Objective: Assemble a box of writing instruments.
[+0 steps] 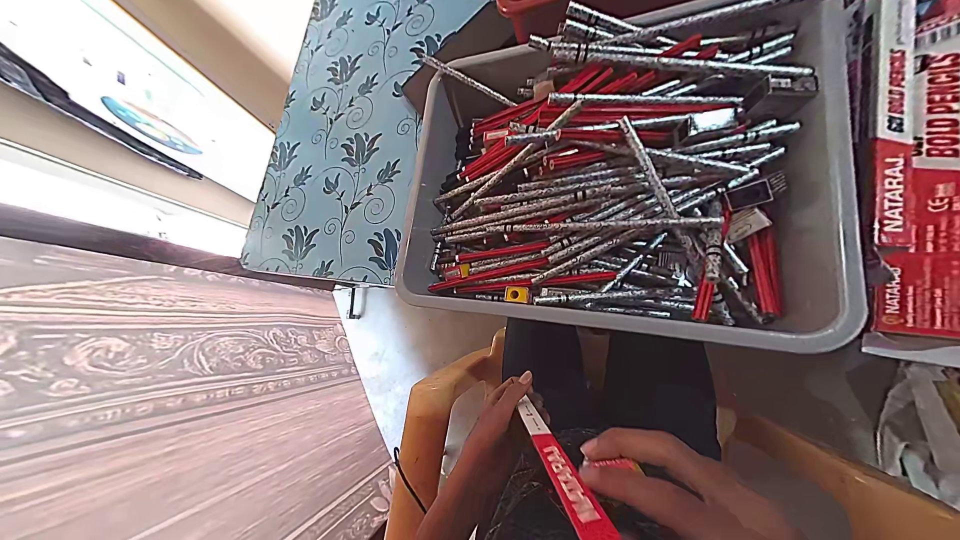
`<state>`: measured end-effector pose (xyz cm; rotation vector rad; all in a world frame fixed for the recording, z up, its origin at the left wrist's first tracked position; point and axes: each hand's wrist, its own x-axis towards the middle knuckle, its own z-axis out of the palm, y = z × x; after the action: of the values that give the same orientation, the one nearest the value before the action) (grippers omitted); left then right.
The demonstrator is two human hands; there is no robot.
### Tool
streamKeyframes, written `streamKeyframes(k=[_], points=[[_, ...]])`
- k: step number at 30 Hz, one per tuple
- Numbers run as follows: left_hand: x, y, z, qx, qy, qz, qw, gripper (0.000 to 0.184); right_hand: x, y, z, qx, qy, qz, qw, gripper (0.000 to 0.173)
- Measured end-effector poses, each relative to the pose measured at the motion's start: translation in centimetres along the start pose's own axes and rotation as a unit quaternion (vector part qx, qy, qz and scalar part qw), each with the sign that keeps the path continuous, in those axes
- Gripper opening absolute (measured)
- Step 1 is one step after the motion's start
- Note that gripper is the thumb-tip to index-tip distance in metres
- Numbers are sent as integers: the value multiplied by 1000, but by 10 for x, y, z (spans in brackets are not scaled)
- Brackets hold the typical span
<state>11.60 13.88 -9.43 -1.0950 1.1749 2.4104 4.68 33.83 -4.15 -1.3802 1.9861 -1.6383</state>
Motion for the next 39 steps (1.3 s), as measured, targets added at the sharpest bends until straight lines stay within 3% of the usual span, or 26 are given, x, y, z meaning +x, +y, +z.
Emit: streamKeyframes(k=[4, 7, 9, 12, 14, 21, 32, 35, 39], points=[[9, -14, 6, -160, 42, -34, 986, 33, 4, -1, 7, -29, 47, 12, 998, 22], [9, -23, 4, -206, 43, 7, 978, 33, 0, -15, 3, 7, 131, -17, 991, 18], [17, -30, -1, -219, 58, 27, 974, 30, -5, -29, -2, 5, 142, -42, 989, 15], [24, -33, -5, -200, 95, 48, 974, 26, -4, -40, -2, -81, 107, -89, 987, 10], [23, -32, -5, -184, 111, 84, 973, 24, 0, -38, 8, -140, 131, -103, 976, 10], [22, -33, -13, -203, 101, 122, 966, 28, -7, -34, 8, -210, 162, -54, 963, 16], [22, -17, -20, -159, 126, 124, 971, 25, -14, -36, -3, -220, 134, 0, 966, 14], [26, -15, -22, -147, 122, 127, 973, 26, -15, -38, -13, -210, 88, 0, 974, 16], [30, -15, -21, -117, 121, 141, 976, 26, -14, -42, -27, -204, -30, 4, 979, 32]])
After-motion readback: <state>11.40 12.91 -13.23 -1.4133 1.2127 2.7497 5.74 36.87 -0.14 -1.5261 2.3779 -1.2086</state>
